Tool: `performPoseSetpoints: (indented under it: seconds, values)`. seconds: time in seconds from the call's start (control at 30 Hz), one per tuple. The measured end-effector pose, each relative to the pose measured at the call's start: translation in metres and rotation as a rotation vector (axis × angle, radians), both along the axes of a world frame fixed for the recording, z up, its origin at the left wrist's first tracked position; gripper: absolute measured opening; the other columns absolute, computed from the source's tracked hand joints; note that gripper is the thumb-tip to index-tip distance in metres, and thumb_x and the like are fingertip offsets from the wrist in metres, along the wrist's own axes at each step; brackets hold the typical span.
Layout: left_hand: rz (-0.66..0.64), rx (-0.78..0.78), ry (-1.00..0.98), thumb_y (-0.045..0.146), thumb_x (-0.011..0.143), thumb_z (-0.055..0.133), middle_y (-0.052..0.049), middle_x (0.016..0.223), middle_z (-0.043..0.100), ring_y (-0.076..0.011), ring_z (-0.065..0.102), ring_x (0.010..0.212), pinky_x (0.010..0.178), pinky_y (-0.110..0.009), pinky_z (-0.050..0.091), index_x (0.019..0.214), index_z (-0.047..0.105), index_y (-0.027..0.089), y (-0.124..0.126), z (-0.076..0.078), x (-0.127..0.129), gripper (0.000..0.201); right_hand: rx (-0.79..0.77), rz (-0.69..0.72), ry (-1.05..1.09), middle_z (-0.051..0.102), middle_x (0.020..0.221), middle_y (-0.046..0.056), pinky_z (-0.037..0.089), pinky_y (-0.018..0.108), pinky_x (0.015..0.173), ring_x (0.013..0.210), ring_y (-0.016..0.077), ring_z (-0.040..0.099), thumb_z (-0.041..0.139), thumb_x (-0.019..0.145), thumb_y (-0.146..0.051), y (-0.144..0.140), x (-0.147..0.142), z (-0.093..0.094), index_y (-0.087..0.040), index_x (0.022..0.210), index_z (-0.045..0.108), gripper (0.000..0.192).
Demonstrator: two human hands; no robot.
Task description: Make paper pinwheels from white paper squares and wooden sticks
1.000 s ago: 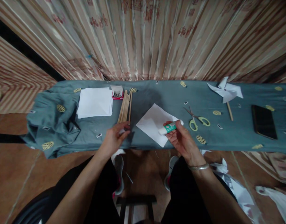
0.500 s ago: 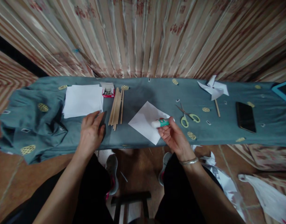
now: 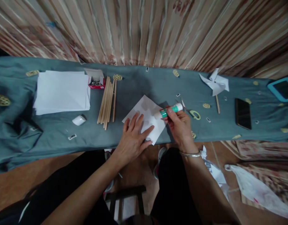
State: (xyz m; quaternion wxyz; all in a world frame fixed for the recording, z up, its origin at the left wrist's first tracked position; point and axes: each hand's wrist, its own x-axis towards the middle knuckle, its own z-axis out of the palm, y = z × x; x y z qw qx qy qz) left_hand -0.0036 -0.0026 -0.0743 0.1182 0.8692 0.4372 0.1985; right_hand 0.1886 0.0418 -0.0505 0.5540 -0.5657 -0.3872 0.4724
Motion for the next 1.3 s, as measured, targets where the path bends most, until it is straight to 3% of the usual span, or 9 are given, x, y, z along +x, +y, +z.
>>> performPoseSetpoints:
  seconds: [0.17,0.43,0.7,1.3]
  values:
    - [-0.006,-0.013,0.030,0.046,0.087,0.060,-0.017,0.152,0.035,-0.0414,0.025,0.143,0.110,-0.064,0.025,0.132,0.054,0.027,0.001,-0.002,0.001,0.049,0.067,0.069,-0.181,0.071,0.082,-0.001,0.055,0.031,0.071,0.074,0.0147,0.066,0.076,0.071,-0.046,-0.001,-0.009,-0.002,-0.024,0.090,0.062,0.032]
    - [0.001,-0.029,0.004,0.045,0.086,0.063,-0.014,0.153,0.036,-0.0392,0.025,0.144,0.112,-0.063,0.025,0.131,0.054,0.028,0.001,-0.001,0.002,0.049,0.086,0.085,-0.412,0.070,0.084,0.001,0.054,0.033,0.072,0.078,0.0171,0.066,0.072,0.077,-0.045,-0.004,-0.013,-0.010,-0.024,0.094,0.061,0.029]
    - [0.008,-0.025,0.030,0.047,0.085,0.062,-0.014,0.151,0.036,-0.0400,0.026,0.143,0.110,-0.064,0.028,0.131,0.052,0.029,0.000,-0.001,0.003,0.050,0.103,0.068,-0.749,0.071,0.083,0.003,0.050,0.033,0.069,0.071,0.0173,0.065,0.067,0.083,-0.046,-0.010,-0.019,0.000,-0.022,0.096,0.062,0.028]
    - [0.011,-0.060,0.016,0.045,0.085,0.064,-0.017,0.150,0.038,-0.0428,0.027,0.142,0.109,-0.066,0.028,0.131,0.054,0.026,0.000,0.004,0.005,0.051,0.161,0.146,-0.857,0.070,0.083,0.002,0.050,0.032,0.070,0.074,0.0181,0.066,0.059,0.088,-0.049,-0.014,-0.023,0.001,-0.021,0.101,0.058,0.031]
